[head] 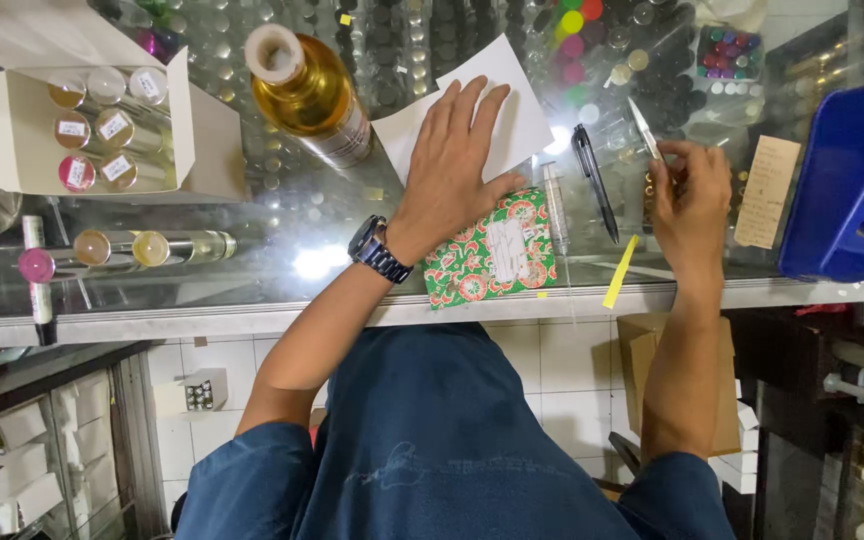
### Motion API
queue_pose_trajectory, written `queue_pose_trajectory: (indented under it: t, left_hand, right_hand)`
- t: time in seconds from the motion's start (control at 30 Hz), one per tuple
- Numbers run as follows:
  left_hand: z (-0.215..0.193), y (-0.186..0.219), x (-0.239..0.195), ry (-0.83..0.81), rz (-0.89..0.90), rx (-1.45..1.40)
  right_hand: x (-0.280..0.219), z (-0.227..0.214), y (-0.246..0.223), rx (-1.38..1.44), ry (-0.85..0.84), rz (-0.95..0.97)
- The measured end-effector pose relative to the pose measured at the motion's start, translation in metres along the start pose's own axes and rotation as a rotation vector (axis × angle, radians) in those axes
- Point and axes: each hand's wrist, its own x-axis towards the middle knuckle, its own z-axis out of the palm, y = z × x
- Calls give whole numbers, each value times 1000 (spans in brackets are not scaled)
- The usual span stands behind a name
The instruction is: Writing notes on a gift tag and attaching it to a perfume gift box before cutting paper.
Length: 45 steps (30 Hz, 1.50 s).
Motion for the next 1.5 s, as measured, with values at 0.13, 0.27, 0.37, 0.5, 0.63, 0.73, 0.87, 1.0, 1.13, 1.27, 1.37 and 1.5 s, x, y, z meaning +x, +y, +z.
queue_pose_trajectory:
  t: [0.13,0.27,0.37,0.5,0.63,0.73,0.87,1.0,1.13,1.27,1.37,1.5]
  left_hand:
    - [30,-9,7,-35,10,168]
    - [33,-7,7,-21,132,334]
    - [33,-4,7,52,271,496]
    - [49,-4,15,179,387,721]
    - [17,28,0,175,402,574]
    - [-3,58,-41,231,376,532]
    - [15,60,-97,275,379,410]
    - [-29,62,-111,-38,292,-11]
    - [-25,45,-108,-145,227,4]
    - [-45,44,-116,-114,231,-75]
    - [-68,32,-97,-95,212,-117]
    - [-48,-6,-72,-119,151,-63]
  right_hand:
    - [2,12,12,-54,56,-23]
    - [-1,12,10,-163,147,-73]
    - [-2,7,-9,-71,149,-124]
    - [3,11,-43,-21,-141,-63]
    - [3,24,-30,-147,-142,-150]
    - [4,18,-32,-249,-153,-117]
    - [-10,5,-68,14,-195,57]
    - [-28,11,-121,44,-193,113]
    - [-23,25,-78,-25,-209,82]
    - [-23,3,-77,-39,-114,-29]
    - [-27,-4,-95,356,41,-29]
    - [-46,10,-116,1305,88,84]
